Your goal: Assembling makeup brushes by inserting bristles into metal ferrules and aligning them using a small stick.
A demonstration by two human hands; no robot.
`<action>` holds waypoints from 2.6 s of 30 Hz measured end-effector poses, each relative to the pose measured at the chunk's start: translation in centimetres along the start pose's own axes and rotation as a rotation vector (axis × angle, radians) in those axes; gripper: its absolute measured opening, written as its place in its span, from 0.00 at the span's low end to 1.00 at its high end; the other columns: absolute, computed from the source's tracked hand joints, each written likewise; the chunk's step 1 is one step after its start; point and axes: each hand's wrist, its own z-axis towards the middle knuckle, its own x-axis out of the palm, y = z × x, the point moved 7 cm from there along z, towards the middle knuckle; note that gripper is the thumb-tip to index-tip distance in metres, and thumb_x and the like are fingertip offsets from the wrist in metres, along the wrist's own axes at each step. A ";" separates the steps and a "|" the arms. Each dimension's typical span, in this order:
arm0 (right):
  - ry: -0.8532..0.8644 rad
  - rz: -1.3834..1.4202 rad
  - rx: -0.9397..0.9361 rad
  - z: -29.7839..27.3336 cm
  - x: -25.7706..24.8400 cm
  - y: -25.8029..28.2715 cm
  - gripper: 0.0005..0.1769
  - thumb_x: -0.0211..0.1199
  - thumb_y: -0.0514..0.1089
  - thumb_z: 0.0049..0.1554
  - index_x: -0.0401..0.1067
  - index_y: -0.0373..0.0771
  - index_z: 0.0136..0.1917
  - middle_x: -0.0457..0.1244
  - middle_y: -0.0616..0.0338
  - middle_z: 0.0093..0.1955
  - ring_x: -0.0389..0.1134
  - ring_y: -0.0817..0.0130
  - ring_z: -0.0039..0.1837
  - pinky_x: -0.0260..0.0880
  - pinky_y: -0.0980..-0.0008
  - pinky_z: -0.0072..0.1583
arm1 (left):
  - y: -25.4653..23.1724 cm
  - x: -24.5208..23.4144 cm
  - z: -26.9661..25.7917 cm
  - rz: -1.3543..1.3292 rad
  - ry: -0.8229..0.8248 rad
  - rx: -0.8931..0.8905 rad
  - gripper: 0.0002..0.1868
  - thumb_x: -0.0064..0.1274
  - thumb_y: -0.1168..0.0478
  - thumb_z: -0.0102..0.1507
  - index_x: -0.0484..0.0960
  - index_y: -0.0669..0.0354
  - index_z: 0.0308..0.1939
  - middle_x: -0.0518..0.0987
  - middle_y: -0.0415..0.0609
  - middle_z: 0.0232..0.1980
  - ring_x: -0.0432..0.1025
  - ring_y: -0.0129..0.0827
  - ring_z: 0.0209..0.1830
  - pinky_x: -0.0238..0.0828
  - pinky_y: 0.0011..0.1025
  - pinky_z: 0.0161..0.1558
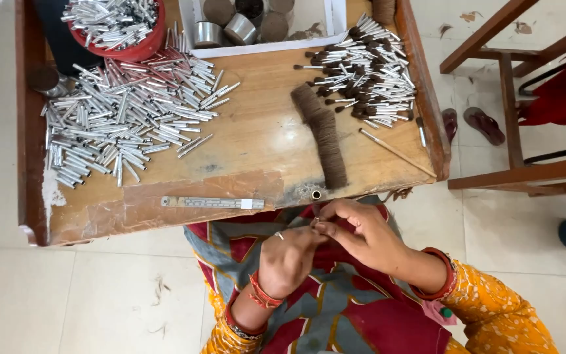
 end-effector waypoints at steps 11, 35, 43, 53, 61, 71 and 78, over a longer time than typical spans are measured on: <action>-0.113 -0.130 -0.235 0.3 2.7 1.1 0.14 0.67 0.31 0.57 0.76 0.37 0.56 0.70 0.57 0.48 0.72 0.70 0.43 0.70 0.75 0.41 | 2.9 -7.8 1.4 0.553 0.076 0.082 0.19 0.64 0.63 0.61 0.81 0.65 0.54 0.81 0.56 0.58 0.77 0.46 0.58 0.73 0.44 0.62; -0.098 -0.319 -0.414 3.1 6.5 0.2 0.15 0.70 0.30 0.55 0.77 0.37 0.56 0.68 0.56 0.46 0.70 0.67 0.39 0.69 0.69 0.40 | 4.4 -8.0 -0.1 0.552 0.140 0.028 0.22 0.62 0.62 0.63 0.81 0.64 0.61 0.80 0.53 0.64 0.73 0.41 0.68 0.68 0.43 0.70; -0.223 -0.415 -0.429 2.4 2.6 3.4 0.16 0.70 0.31 0.54 0.78 0.38 0.56 0.68 0.56 0.48 0.71 0.63 0.43 0.71 0.66 0.42 | 3.0 -7.6 0.9 0.487 0.099 0.065 0.24 0.65 0.60 0.60 0.81 0.65 0.58 0.80 0.55 0.62 0.74 0.44 0.65 0.68 0.44 0.68; -0.604 -0.838 -0.204 4.1 -11.2 0.4 0.14 0.67 0.38 0.58 0.78 0.44 0.59 0.69 0.58 0.55 0.63 0.53 0.58 0.62 0.55 0.60 | 3.8 -2.8 9.9 0.049 0.111 -0.209 0.11 0.64 0.67 0.59 0.85 0.61 0.46 0.84 0.51 0.43 0.81 0.40 0.39 0.77 0.34 0.42; -0.228 -0.741 -0.287 0.4 -4.5 -2.1 0.23 0.62 0.31 0.44 0.78 0.49 0.51 0.63 0.58 0.60 0.58 0.50 0.65 0.58 0.51 0.66 | 7.3 6.2 13.2 -0.121 0.522 -0.250 0.07 0.63 0.66 0.54 0.85 0.60 0.36 0.81 0.51 0.34 0.80 0.39 0.32 0.78 0.33 0.36; -0.260 -0.850 -0.282 0.9 -4.4 -2.2 0.20 0.64 0.31 0.42 0.76 0.45 0.48 0.60 0.56 0.64 0.56 0.48 0.67 0.53 0.43 0.70 | 7.4 7.0 12.8 -0.013 0.538 -0.240 0.05 0.63 0.65 0.53 0.83 0.60 0.32 0.81 0.50 0.32 0.79 0.41 0.31 0.76 0.36 0.35; -0.290 -0.794 -0.356 0.6 -4.4 -1.5 0.15 0.70 0.38 0.48 0.78 0.46 0.51 0.61 0.59 0.62 0.57 0.53 0.64 0.53 0.43 0.71 | 6.8 7.1 14.0 0.057 0.602 -0.252 0.12 0.67 0.62 0.47 0.80 0.59 0.29 0.78 0.49 0.30 0.76 0.43 0.32 0.71 0.41 0.34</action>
